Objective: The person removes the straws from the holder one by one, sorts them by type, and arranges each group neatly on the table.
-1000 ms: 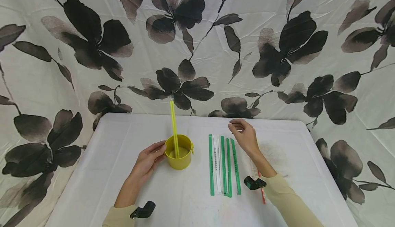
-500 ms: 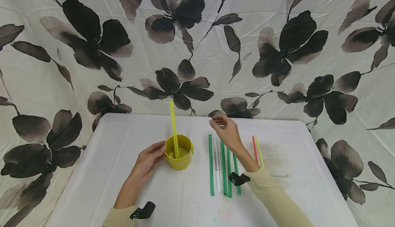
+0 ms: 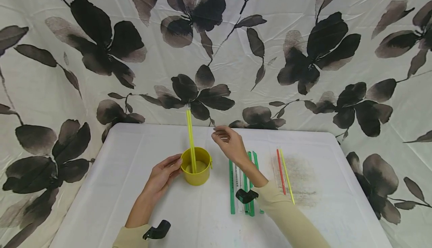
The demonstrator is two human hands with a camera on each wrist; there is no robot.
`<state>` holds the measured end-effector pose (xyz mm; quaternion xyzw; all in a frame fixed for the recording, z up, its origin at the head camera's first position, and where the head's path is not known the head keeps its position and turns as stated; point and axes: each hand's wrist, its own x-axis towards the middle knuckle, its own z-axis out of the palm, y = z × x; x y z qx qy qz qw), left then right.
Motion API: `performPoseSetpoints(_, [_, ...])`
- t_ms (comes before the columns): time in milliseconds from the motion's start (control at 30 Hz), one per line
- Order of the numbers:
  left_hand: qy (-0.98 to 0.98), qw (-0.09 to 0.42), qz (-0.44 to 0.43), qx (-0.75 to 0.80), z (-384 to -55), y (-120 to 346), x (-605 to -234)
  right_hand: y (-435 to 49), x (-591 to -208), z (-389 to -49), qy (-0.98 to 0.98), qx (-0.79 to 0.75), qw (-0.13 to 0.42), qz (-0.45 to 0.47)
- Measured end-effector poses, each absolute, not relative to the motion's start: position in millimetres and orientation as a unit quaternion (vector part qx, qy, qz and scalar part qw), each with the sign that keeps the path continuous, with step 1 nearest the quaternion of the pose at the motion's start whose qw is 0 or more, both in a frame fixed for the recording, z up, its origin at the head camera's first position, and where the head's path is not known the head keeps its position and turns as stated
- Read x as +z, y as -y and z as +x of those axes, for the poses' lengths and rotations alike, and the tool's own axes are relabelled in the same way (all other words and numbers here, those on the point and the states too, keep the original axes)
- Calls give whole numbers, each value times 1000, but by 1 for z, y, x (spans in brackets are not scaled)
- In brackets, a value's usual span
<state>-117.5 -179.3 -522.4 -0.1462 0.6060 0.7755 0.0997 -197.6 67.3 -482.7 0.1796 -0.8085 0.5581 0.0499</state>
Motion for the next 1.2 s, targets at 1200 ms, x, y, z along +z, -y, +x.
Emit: performPoseSetpoints(1200, [-596, 106, -154, 781, -119, 179, -523, -21, -492, -196, 794, 575, 10, 196])
